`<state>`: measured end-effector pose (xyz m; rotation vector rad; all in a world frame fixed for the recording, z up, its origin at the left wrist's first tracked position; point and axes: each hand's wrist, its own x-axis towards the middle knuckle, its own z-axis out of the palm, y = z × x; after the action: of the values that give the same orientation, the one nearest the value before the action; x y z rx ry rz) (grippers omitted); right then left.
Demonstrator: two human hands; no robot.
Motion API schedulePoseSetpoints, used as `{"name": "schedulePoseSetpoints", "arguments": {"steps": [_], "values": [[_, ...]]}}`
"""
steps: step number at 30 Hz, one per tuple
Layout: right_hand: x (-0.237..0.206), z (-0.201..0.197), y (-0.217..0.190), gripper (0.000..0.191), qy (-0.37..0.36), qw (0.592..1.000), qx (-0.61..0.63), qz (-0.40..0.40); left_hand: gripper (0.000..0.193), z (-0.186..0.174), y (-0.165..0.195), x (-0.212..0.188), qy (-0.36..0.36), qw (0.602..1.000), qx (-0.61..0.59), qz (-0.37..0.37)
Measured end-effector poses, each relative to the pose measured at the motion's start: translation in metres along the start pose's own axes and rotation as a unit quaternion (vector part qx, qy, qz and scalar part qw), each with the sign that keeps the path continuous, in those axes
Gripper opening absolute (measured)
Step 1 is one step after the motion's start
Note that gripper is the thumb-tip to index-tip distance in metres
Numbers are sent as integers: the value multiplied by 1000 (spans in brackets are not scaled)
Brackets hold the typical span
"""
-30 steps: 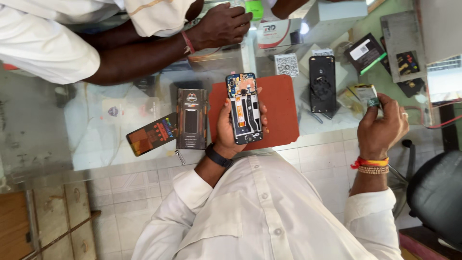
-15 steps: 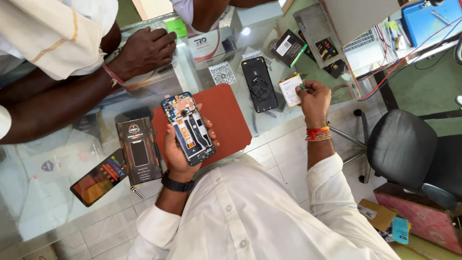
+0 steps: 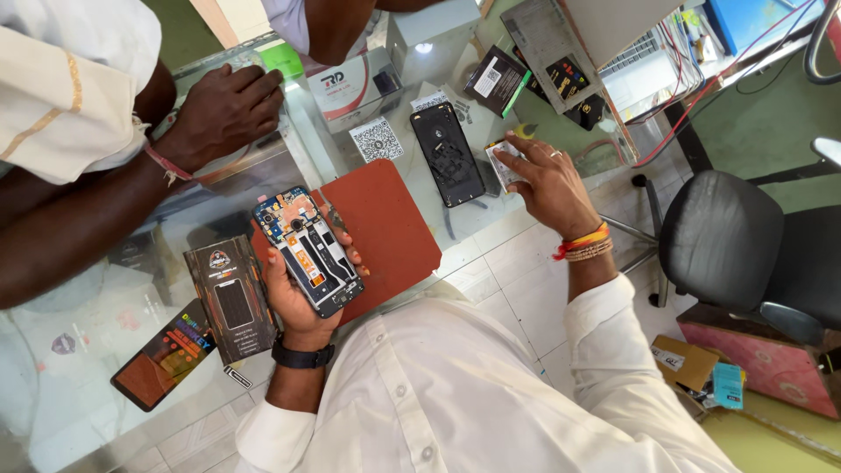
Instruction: The person opens a smartphone, removes the battery, and tests the screen by powering it on. They then navigate the interface, remove the screen assembly, and handle the battery and ribbon cables.
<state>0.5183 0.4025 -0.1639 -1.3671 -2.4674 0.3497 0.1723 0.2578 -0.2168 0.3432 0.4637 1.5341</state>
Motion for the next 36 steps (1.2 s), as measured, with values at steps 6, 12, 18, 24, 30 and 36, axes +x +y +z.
{"name": "schedulePoseSetpoints", "arguments": {"steps": [6,12,18,24,30,36], "values": [[13,-10,-6,54,-97,990,-97,15,87,-7,-3,5,15,1000,-7,-16],[5,-5,-8,61,-55,992,-114,-15,76,-8,-2,7,5,998,69,8],[-7,33,-7,56,60,988,-104,96,57,2,29,-3,75,850,509,110],[-1,55,5,42,58,963,-239,113,66,30,37,-1,87,490,848,180],[1,43,-19,17,169,889,392,163,74,33,20,8,39,309,936,166],[12,63,-96,23,29,627,748,213,79,28,11,14,9,298,944,140]]}}
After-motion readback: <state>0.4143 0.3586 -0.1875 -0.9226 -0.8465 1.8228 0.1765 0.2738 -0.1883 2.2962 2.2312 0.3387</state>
